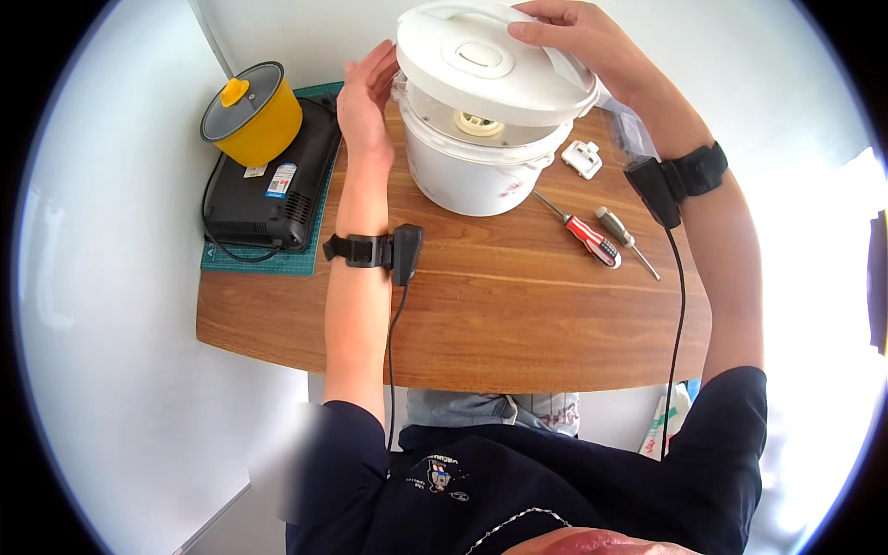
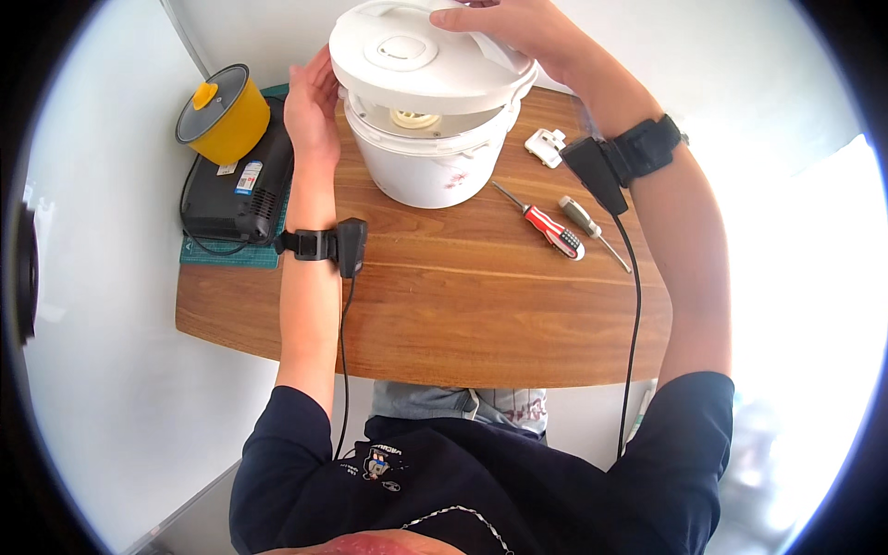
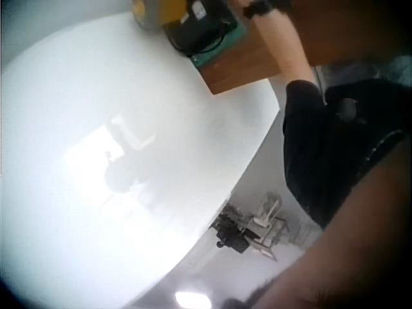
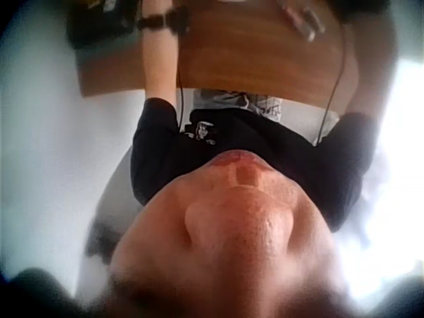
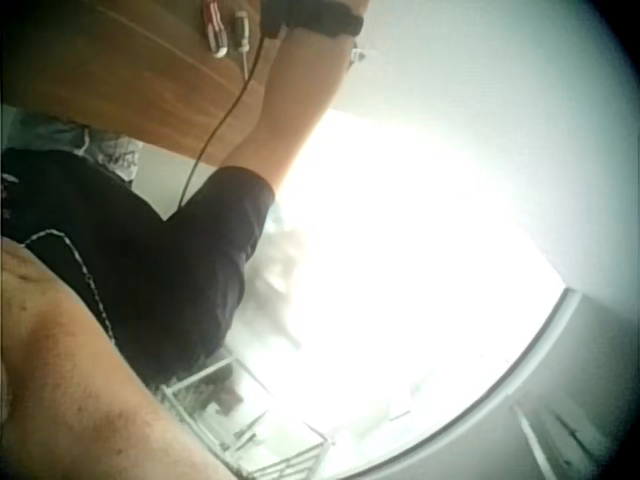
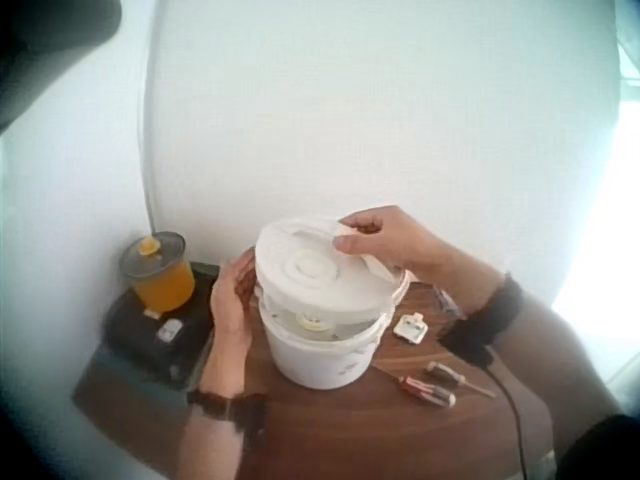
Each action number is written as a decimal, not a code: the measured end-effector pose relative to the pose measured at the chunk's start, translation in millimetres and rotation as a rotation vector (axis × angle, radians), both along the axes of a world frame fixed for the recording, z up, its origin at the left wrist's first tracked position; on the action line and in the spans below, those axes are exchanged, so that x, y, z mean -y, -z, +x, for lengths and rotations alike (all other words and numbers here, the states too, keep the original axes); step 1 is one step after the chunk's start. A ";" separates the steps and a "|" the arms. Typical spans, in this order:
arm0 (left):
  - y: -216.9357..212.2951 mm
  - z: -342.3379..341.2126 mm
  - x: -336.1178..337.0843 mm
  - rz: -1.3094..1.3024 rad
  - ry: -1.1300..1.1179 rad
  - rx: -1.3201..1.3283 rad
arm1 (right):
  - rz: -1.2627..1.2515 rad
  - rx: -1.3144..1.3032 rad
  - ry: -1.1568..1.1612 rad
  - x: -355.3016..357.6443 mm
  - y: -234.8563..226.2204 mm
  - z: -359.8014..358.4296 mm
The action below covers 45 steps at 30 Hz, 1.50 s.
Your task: The person assembles a white rice cooker by attaching the lid, inserting a small plastic component, and securing a side panel with a screwdriver. They then handle a yellow pot with a glass lid, using the screwdriver on its lid knob.
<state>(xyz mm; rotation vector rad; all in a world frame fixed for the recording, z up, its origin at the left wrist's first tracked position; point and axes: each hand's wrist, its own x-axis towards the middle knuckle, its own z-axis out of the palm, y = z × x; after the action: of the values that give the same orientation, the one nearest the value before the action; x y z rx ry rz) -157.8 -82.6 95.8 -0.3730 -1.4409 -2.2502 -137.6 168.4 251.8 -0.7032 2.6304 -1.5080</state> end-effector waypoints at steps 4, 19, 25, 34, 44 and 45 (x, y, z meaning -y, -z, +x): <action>0.0 -5.5 2.6 -0.028 0.002 -0.046 | 0.020 0.058 0.069 3.9 8.3 -10.5; 6.6 -13.1 -5.2 0.095 0.051 0.023 | 0.135 0.014 0.045 3.7 23.1 -20.8; 7.9 -11.3 -9.2 0.150 0.096 0.020 | 0.282 -0.061 -0.025 11.4 22.4 -25.1; 12.3 -11.0 -10.2 0.135 0.119 0.020 | 0.267 -0.013 -0.043 13.6 30.9 -33.6; 19.5 -20.0 -6.9 0.180 0.185 0.069 | 0.288 -0.013 -0.121 16.9 28.5 -18.9; 20.8 -20.9 -7.4 0.183 0.194 0.062 | 0.292 -0.033 -0.118 16.2 28.3 -16.8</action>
<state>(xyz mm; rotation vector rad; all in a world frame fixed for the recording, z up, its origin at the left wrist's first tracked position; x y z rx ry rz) -178.7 -75.2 75.0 -0.4014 -1.2617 -2.5464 -154.4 152.2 223.5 -0.8427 2.6962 -1.0616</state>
